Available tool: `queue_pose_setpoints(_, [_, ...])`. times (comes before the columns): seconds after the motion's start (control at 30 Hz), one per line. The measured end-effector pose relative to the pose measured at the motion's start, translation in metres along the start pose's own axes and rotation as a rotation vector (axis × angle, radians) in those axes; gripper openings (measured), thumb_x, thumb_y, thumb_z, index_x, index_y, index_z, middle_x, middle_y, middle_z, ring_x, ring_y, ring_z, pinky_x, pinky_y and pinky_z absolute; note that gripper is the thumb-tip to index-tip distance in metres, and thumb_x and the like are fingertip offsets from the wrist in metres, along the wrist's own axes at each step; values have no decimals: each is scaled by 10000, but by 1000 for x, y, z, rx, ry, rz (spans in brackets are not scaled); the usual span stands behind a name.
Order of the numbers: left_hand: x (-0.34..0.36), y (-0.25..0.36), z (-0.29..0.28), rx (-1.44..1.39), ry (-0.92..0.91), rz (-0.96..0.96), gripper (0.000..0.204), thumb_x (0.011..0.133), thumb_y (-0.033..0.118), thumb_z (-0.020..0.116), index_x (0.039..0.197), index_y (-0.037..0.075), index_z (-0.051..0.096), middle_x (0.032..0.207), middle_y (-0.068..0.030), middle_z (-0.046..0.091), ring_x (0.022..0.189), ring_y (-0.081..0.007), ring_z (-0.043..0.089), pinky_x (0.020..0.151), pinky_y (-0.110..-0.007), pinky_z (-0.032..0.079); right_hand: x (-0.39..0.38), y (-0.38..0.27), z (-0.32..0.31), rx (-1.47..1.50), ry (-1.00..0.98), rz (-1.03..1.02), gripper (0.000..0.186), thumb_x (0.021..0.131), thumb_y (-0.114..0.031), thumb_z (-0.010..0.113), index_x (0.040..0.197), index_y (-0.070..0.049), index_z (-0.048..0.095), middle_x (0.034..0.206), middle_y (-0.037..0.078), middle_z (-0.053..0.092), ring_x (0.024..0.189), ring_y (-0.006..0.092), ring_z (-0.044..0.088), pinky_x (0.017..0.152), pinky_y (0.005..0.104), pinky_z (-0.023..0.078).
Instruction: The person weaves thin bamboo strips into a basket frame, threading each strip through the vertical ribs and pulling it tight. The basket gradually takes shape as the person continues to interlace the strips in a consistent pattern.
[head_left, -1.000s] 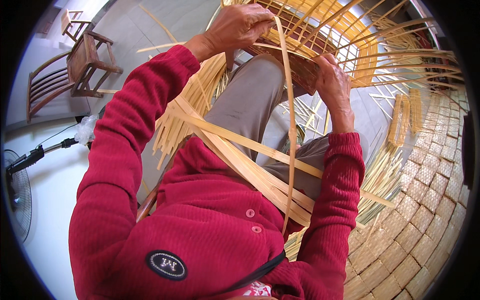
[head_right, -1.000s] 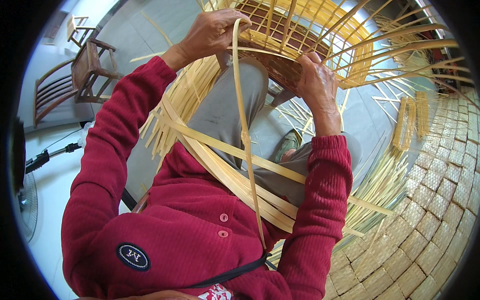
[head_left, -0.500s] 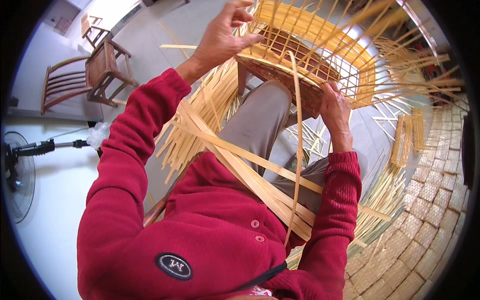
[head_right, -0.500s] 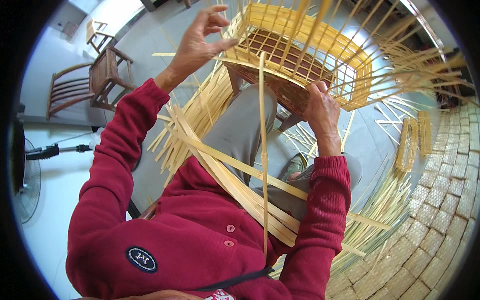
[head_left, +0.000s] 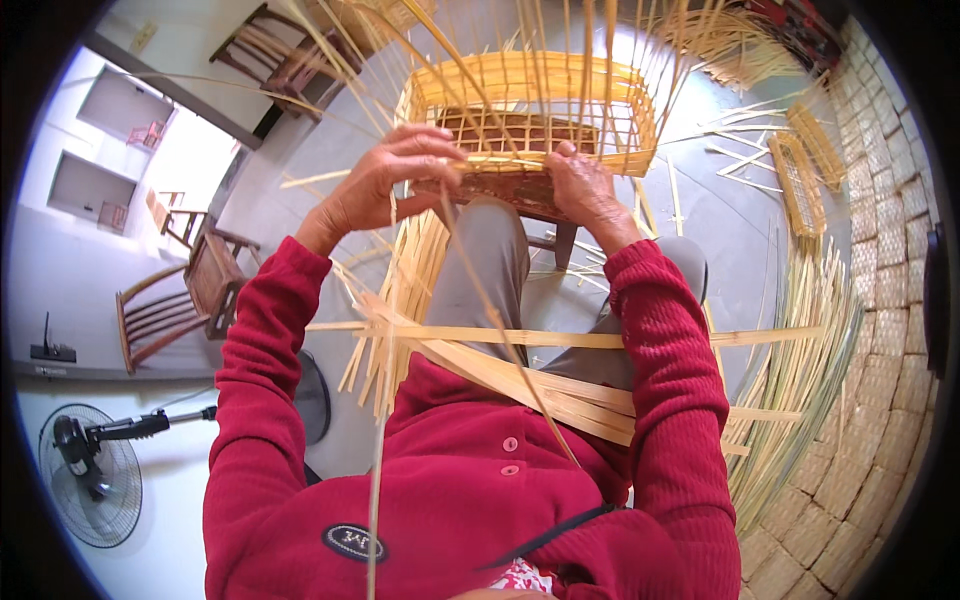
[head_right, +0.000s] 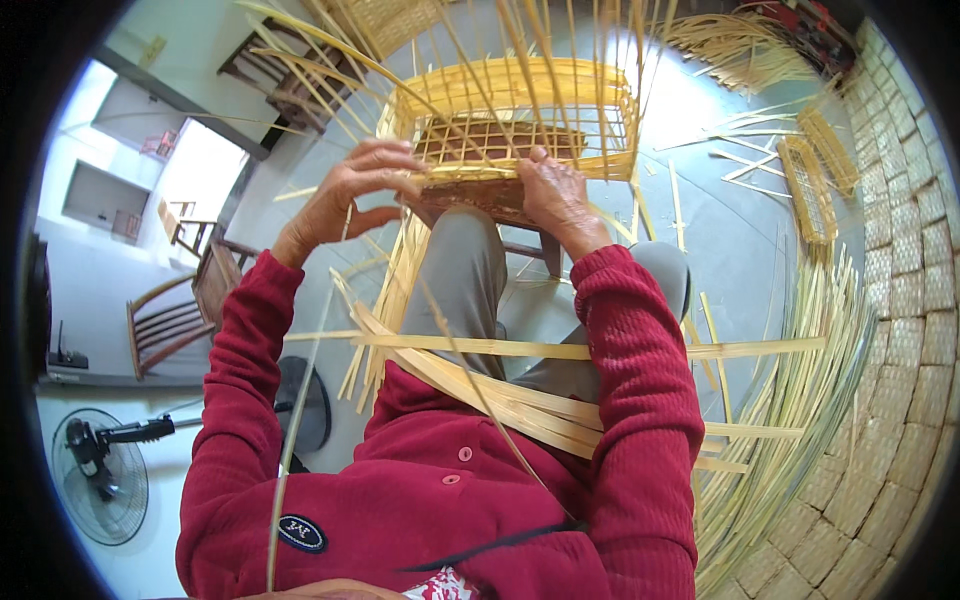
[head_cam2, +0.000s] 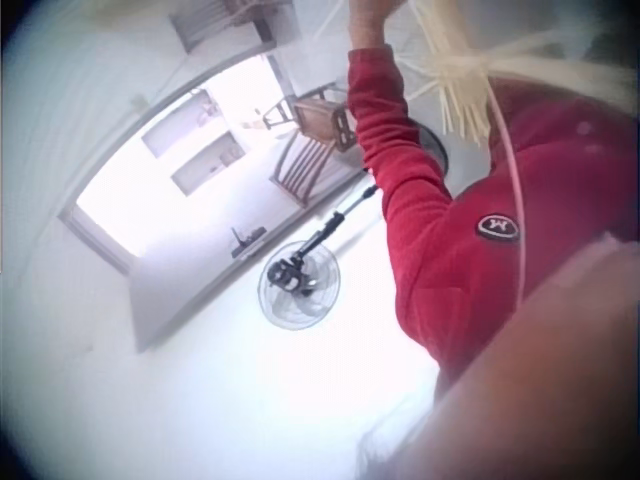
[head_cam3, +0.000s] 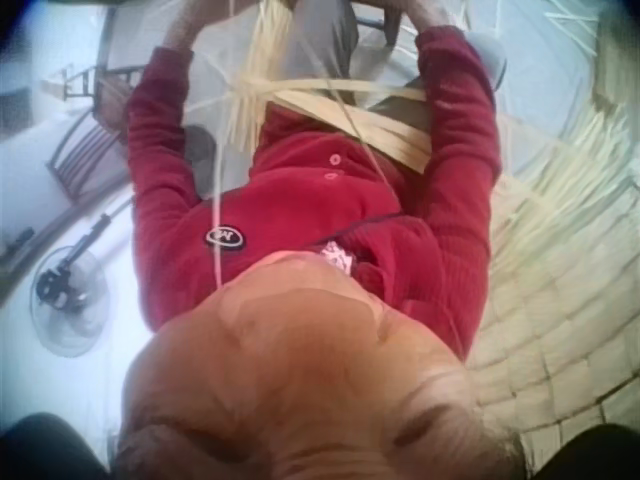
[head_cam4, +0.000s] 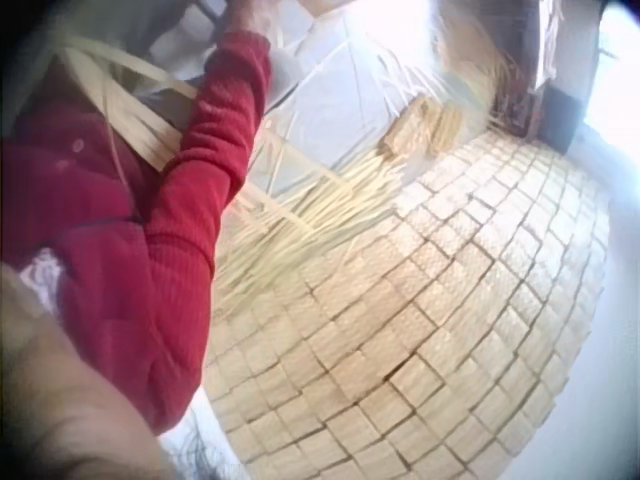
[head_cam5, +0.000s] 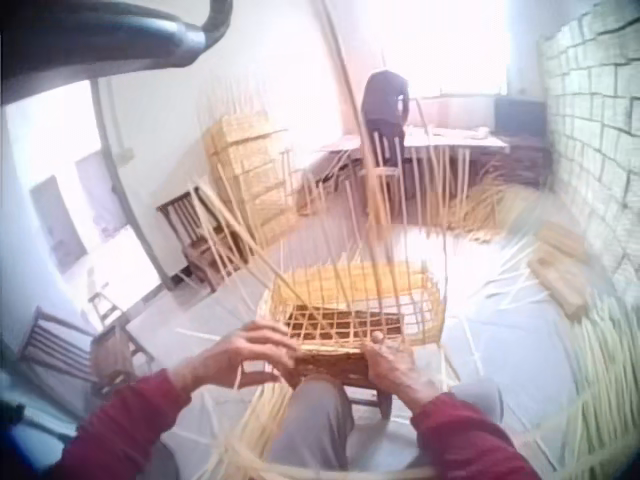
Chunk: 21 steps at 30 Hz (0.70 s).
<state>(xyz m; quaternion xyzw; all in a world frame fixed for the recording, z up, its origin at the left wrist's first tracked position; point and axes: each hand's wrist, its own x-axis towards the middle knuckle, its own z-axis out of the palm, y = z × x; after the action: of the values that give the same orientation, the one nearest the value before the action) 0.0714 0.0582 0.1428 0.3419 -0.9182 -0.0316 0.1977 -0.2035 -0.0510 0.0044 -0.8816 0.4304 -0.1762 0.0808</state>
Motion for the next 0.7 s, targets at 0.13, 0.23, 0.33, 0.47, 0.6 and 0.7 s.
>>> queue_pose_setpoints(0.13, [23,5,2,-201,-61,-62,277,825,116,817,1069,88,687,1128,-90,728,1041,-261,706,1048,-423,487,-6,4,-6,68,49,0,177,869,-60,555,967,-43,701,1060,149,645,967,387,696,813,535,557])
queue_pose_setpoints(0.23, [35,16,11,-304,216,-350,381,903,127,761,1263,43,668,1095,-107,739,998,-217,722,961,-376,544,-6,-2,-10,71,39,9,202,872,-63,555,987,-40,720,1058,146,649,969,382,698,813,533,562])
queue_pose_setpoints(0.33, [41,0,23,-299,325,-463,440,937,104,699,1358,21,599,1095,-180,749,966,-282,752,816,-366,594,-9,0,5,152,207,-51,153,917,-103,538,973,-57,673,1007,169,629,999,399,675,810,532,543])
queue_pose_setpoints(0.47, [59,-12,25,-227,185,-433,306,937,182,717,1194,16,714,1007,-161,765,925,-237,756,778,-342,584,5,2,7,74,98,-61,170,897,-95,533,975,-63,681,988,210,685,932,432,698,785,558,540])
queue_pose_setpoints(0.6, [67,-20,45,-242,247,-440,201,909,160,730,1030,2,762,910,-171,754,811,-258,751,724,-350,570,3,2,8,49,53,-31,188,899,-91,537,967,-55,708,943,202,706,921,419,701,794,549,545])
queue_pose_setpoints(0.7, [65,-22,50,-125,283,-426,197,942,142,725,1026,-35,746,875,-101,770,797,-118,708,739,-289,560,3,-1,6,100,98,-75,182,914,-107,545,962,-48,710,1009,174,685,964,404,691,812,532,544])
